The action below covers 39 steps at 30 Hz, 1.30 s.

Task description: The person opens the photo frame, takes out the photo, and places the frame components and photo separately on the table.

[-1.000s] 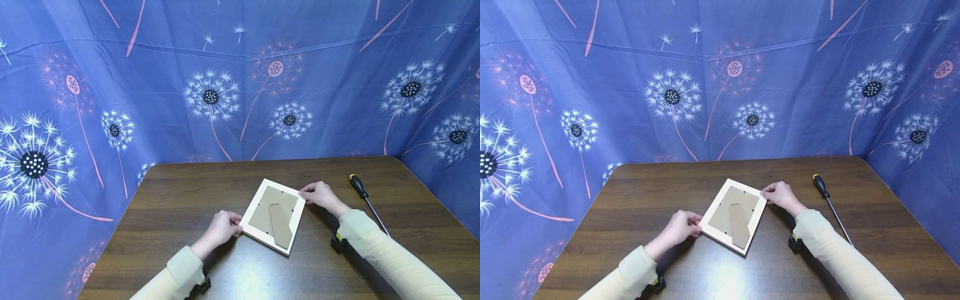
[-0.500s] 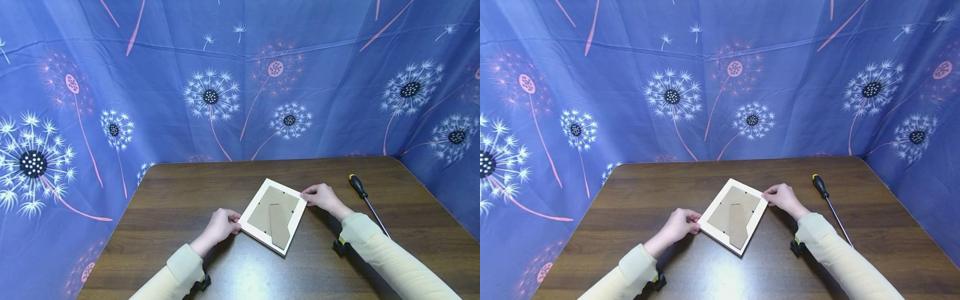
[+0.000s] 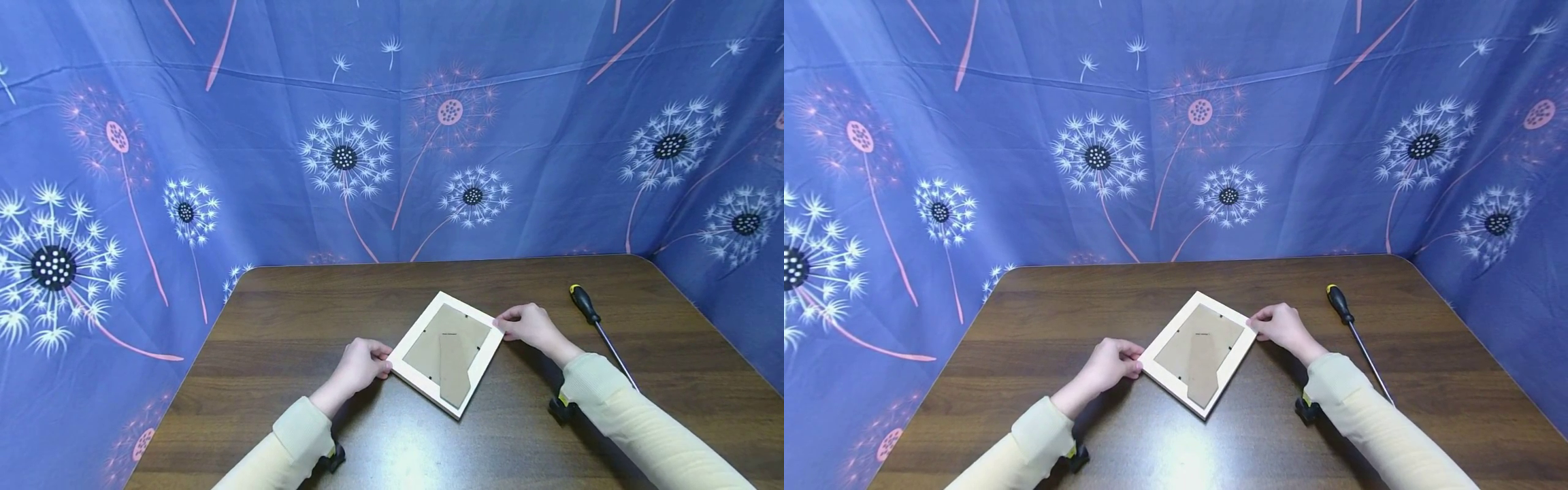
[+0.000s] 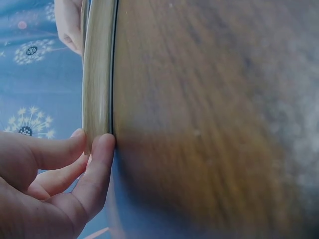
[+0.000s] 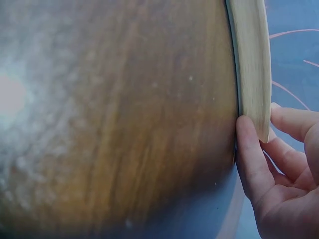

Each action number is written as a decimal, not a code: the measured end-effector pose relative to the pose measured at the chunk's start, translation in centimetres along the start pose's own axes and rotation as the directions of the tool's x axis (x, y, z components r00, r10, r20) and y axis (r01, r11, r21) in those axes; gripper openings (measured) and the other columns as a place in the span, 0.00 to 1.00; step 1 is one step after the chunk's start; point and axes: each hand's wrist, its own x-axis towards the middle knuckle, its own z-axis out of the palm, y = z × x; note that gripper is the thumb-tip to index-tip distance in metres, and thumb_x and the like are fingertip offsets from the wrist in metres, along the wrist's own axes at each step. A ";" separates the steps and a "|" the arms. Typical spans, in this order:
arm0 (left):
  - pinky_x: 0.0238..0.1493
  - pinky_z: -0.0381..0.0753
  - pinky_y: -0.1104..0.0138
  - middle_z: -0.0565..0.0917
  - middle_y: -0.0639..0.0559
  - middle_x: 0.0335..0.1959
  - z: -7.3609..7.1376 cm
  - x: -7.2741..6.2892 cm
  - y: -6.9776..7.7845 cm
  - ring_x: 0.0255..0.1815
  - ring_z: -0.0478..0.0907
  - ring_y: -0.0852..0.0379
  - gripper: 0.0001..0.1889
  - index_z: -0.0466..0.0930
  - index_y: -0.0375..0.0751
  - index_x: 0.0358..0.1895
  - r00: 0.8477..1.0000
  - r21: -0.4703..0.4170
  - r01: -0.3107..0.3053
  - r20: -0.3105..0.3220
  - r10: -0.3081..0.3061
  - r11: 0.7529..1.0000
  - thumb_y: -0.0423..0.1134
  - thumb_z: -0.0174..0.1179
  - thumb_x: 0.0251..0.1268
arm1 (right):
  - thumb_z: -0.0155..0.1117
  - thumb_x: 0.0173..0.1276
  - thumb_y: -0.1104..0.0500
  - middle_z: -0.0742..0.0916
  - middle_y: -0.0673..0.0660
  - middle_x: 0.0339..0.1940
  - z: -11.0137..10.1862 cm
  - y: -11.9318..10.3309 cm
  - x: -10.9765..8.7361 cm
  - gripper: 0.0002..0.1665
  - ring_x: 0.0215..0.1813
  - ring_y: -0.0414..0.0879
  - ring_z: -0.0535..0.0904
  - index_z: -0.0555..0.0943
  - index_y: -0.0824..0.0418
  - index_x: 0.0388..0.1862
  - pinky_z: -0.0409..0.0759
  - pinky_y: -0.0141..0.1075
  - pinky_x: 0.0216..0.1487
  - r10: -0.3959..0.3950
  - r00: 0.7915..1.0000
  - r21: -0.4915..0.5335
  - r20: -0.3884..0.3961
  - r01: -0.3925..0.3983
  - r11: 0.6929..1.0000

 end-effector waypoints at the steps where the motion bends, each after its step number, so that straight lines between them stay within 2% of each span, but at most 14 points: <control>1: 0.27 0.83 0.68 0.83 0.42 0.28 0.0 0.0 -0.1 0.24 0.84 0.51 0.10 0.82 0.24 0.40 1.000 0.000 0.000 -0.001 0.000 1.000 0.21 0.62 0.52 | 0.63 0.65 0.58 0.86 0.66 0.38 0.0 0.0 -0.1 0.17 0.31 0.47 0.86 0.82 0.73 0.42 0.83 0.37 0.34 0.001 1.000 0.000 0.000 -0.001 1.000; 14: 0.27 0.82 0.69 0.84 0.43 0.28 -0.2 0.6 0.1 0.24 0.84 0.52 0.09 0.82 0.27 0.39 1.000 0.052 -0.003 -0.018 0.004 0.999 0.22 0.62 0.53 | 0.63 0.65 0.56 0.86 0.66 0.40 -0.1 0.5 -0.5 0.18 0.31 0.47 0.86 0.82 0.72 0.43 0.83 0.37 0.34 0.012 1.000 0.010 0.018 -0.013 1.000; 21: 0.28 0.83 0.67 0.84 0.42 0.28 -0.2 0.8 0.0 0.25 0.84 0.51 0.09 0.82 0.25 0.39 1.000 0.036 0.000 -0.020 0.001 0.999 0.21 0.61 0.53 | 0.64 0.64 0.55 0.86 0.64 0.39 -0.1 0.5 -0.7 0.19 0.31 0.47 0.86 0.82 0.71 0.43 0.83 0.37 0.34 0.024 0.999 0.016 0.021 -0.024 1.000; 28: 0.21 0.80 0.67 0.84 0.45 0.26 -0.4 1.0 0.1 0.21 0.82 0.54 0.10 0.82 0.27 0.40 1.000 0.089 0.007 0.018 -0.008 0.996 0.29 0.63 0.56 | 0.63 0.64 0.59 0.86 0.62 0.35 -0.4 0.2 -0.4 0.16 0.30 0.46 0.85 0.81 0.73 0.41 0.83 0.36 0.32 0.012 0.999 0.019 0.047 -0.013 1.000; 33: 0.23 0.75 0.70 0.81 0.51 0.18 -0.5 1.0 0.3 0.15 0.77 0.58 0.13 0.84 0.33 0.36 0.998 0.184 -0.050 0.043 0.043 0.982 0.39 0.69 0.51 | 0.64 0.64 0.58 0.86 0.59 0.31 -1.4 -0.4 0.1 0.15 0.28 0.45 0.85 0.82 0.72 0.40 0.83 0.37 0.31 0.018 0.998 -0.088 0.067 -0.012 0.996; 39: 0.27 0.72 0.70 0.81 0.55 0.22 -0.1 0.8 0.9 0.21 0.72 0.64 0.17 0.84 0.37 0.34 0.998 0.285 -0.058 0.042 0.049 0.957 0.45 0.74 0.44 | 0.62 0.65 0.56 0.86 0.60 0.29 -4.8 -0.7 1.2 0.14 0.25 0.46 0.83 0.82 0.69 0.39 0.82 0.38 0.27 -0.033 0.999 -0.278 0.019 0.037 0.960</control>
